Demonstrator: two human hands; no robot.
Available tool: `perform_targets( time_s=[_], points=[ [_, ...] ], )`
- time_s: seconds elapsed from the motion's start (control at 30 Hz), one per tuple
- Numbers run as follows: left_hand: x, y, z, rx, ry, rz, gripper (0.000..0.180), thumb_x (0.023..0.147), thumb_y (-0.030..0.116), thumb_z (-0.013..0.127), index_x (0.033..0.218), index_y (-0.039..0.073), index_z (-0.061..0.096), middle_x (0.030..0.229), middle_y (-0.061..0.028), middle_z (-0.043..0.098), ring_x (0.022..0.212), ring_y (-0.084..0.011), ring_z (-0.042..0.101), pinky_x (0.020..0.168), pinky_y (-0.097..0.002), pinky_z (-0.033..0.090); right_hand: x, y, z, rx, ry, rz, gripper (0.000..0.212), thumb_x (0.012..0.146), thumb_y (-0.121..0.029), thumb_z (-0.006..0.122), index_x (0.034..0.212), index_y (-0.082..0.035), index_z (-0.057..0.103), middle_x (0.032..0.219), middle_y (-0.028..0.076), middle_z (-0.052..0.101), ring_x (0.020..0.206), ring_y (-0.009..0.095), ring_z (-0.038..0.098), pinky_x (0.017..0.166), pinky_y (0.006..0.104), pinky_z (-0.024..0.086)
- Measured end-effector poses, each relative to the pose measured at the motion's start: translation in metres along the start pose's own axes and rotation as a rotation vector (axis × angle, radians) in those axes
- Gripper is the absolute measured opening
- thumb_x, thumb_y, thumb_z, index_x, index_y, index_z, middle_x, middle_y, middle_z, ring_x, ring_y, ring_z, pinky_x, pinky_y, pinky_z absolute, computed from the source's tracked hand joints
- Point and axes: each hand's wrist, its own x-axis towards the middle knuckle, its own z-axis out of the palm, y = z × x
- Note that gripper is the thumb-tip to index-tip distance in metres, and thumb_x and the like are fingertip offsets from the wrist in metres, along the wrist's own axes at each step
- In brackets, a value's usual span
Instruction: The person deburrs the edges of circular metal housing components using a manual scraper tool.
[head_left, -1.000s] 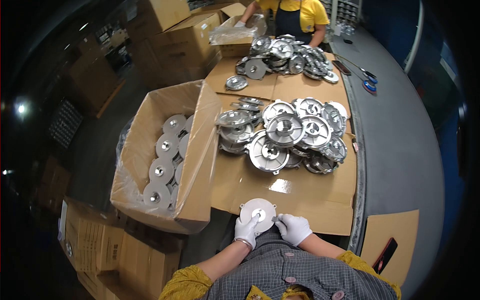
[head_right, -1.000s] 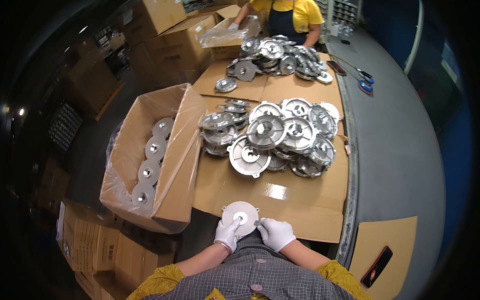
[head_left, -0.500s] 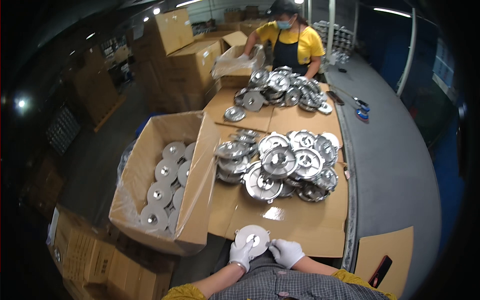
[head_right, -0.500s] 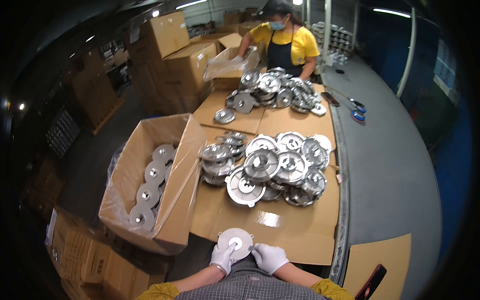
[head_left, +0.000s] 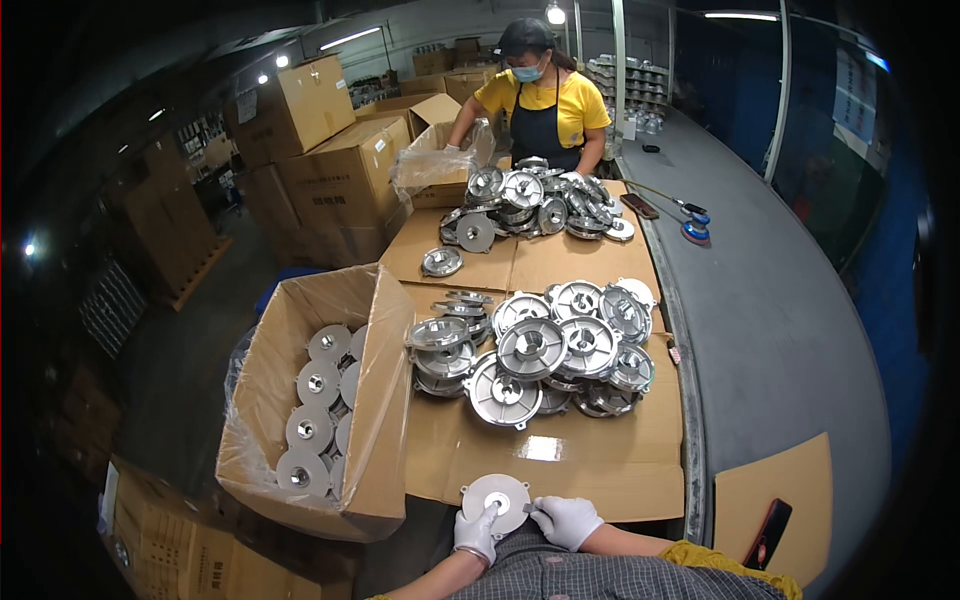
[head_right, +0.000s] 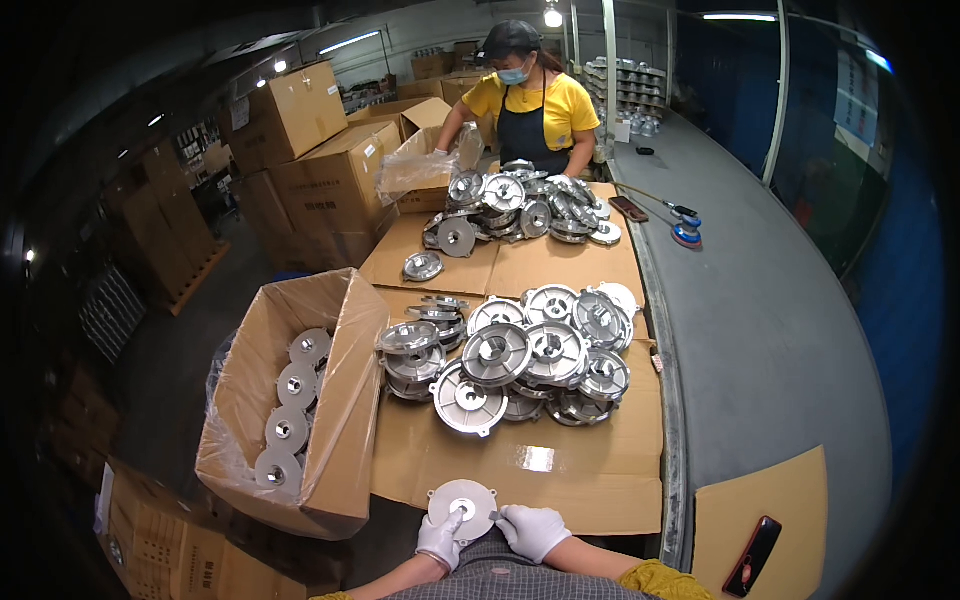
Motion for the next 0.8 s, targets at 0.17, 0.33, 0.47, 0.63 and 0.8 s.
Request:
perform_targets(
  time_s=[0.17,0.33,0.47,0.63,0.8],
  points=[
    [0.001,-0.002,-0.002,0.003,-0.028,0.021,0.040,0.083,0.002,0.070,0.116,0.002,0.048,0.111,-0.0142,0.060,0.094,-0.0246,0.065,0.072,-0.0370,0.057,-0.002,0.000,-0.001,-0.001,-0.009,-0.006,0.018,0.091,-0.029,0.055,0.093,-0.014,0.064,0.078,0.009,0.067,0.069,0.032,0.066,0.064,0.0442,0.053],
    [0.003,-0.005,-0.006,0.006,-0.010,0.029,0.039,0.083,0.003,0.070,0.116,0.003,0.048,0.110,-0.0133,0.061,0.092,-0.0241,0.066,0.071,-0.0373,0.057,-0.003,0.001,0.001,-0.003,-0.006,0.001,0.018,0.090,-0.029,0.055,0.092,-0.014,0.064,0.077,0.009,0.066,0.069,0.032,0.065,0.063,0.0441,0.053],
    [-0.004,0.005,0.001,0.006,-0.020,-0.007,0.039,0.083,0.003,0.070,0.116,0.003,0.048,0.110,-0.0133,0.061,0.092,-0.0241,0.066,0.071,-0.0377,0.058,-0.002,0.001,0.001,0.016,0.039,-0.034,0.016,0.090,-0.027,0.056,0.091,-0.014,0.065,0.075,0.009,0.066,0.067,0.031,0.065,0.061,0.0437,0.053],
    [-0.003,0.006,0.001,0.006,-0.024,-0.002,0.041,0.084,0.002,0.069,0.118,0.003,0.048,0.110,-0.0131,0.061,0.092,-0.0245,0.066,0.069,-0.0372,0.058,0.000,0.000,0.000,0.016,0.027,-0.026,0.016,0.089,-0.027,0.057,0.092,-0.013,0.065,0.074,0.010,0.066,0.067,0.032,0.065,0.060,0.0437,0.053],
    [-0.010,0.010,0.008,0.062,-0.010,0.003,0.040,0.088,0.003,0.064,0.125,0.004,0.050,0.116,-0.0129,0.060,0.100,-0.0270,0.064,0.077,-0.0444,0.059,0.000,0.000,-0.003,0.014,0.044,-0.038,0.012,0.086,-0.023,0.062,0.091,-0.013,0.066,0.073,0.010,0.065,0.066,0.030,0.065,0.059,0.0411,0.053]
  ],
)
